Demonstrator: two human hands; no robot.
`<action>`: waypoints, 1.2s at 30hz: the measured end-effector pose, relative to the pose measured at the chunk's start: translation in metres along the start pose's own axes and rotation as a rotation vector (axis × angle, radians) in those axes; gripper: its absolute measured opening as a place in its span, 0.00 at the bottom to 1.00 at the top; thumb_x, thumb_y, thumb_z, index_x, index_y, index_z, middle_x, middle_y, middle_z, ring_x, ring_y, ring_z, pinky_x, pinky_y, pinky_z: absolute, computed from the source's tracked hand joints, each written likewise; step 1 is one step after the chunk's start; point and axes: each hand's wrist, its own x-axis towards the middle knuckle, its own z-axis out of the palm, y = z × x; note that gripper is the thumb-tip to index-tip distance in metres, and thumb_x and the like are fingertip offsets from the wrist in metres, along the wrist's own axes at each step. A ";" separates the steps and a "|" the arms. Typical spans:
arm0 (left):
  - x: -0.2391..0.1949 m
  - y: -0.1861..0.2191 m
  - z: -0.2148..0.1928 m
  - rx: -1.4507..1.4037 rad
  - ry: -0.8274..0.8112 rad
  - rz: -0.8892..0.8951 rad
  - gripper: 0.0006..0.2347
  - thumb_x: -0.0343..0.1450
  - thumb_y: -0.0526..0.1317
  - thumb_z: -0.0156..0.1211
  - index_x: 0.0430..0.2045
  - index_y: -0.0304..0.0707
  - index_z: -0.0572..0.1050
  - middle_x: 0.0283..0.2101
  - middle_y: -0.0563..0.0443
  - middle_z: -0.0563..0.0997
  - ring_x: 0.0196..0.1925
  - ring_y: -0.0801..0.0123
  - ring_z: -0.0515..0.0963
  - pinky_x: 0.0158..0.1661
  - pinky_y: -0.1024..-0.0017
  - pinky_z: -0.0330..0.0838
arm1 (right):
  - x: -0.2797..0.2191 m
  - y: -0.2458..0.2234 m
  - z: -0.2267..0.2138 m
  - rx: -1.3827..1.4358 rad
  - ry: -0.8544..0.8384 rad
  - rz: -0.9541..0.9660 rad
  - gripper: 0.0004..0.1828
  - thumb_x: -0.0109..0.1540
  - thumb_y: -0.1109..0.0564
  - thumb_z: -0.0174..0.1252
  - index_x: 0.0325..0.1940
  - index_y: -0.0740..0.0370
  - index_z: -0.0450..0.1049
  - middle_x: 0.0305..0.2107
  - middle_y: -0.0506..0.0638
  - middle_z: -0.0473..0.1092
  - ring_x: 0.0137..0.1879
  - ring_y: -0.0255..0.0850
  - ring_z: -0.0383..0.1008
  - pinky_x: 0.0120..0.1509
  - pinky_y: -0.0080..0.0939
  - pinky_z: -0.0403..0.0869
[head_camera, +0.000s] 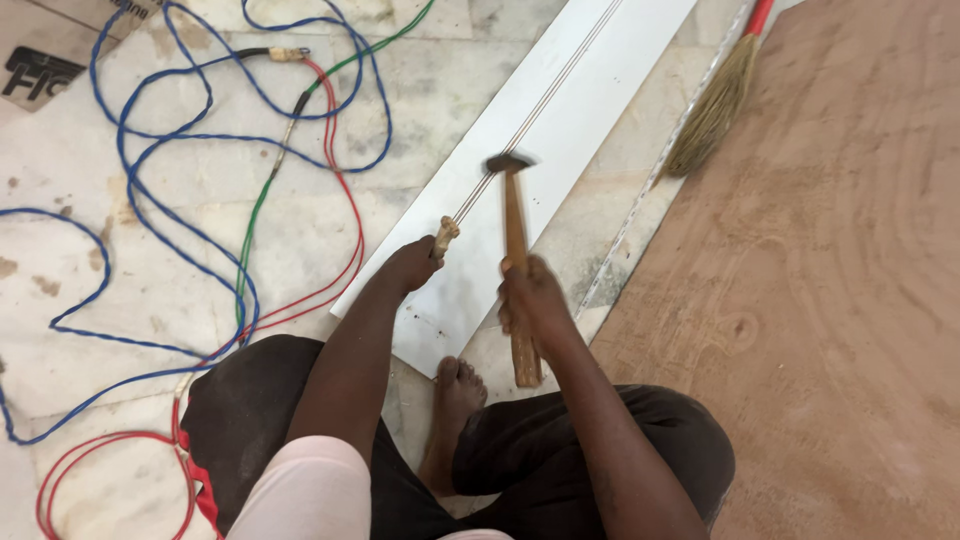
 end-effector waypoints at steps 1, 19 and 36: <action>-0.002 0.000 -0.001 -0.021 -0.006 -0.011 0.15 0.73 0.47 0.58 0.46 0.36 0.70 0.48 0.38 0.82 0.52 0.47 0.81 0.51 0.53 0.73 | -0.002 0.002 0.005 -0.020 0.001 -0.026 0.16 0.69 0.48 0.49 0.50 0.65 0.62 0.24 0.51 0.66 0.19 0.37 0.65 0.21 0.40 0.69; -0.001 -0.036 0.010 0.253 -0.164 0.066 0.16 0.70 0.46 0.66 0.46 0.37 0.75 0.47 0.42 0.81 0.51 0.52 0.79 0.52 0.59 0.72 | -0.016 0.013 0.013 -0.194 -0.183 0.055 0.17 0.68 0.49 0.50 0.51 0.65 0.66 0.24 0.49 0.67 0.21 0.36 0.66 0.23 0.39 0.70; -0.083 0.028 -0.046 -0.081 -0.027 0.160 0.17 0.68 0.40 0.63 0.51 0.39 0.73 0.48 0.45 0.83 0.50 0.57 0.82 0.52 0.61 0.74 | -0.055 -0.012 0.008 0.127 -0.061 -0.153 0.13 0.67 0.50 0.53 0.44 0.61 0.62 0.24 0.49 0.66 0.19 0.36 0.65 0.21 0.39 0.68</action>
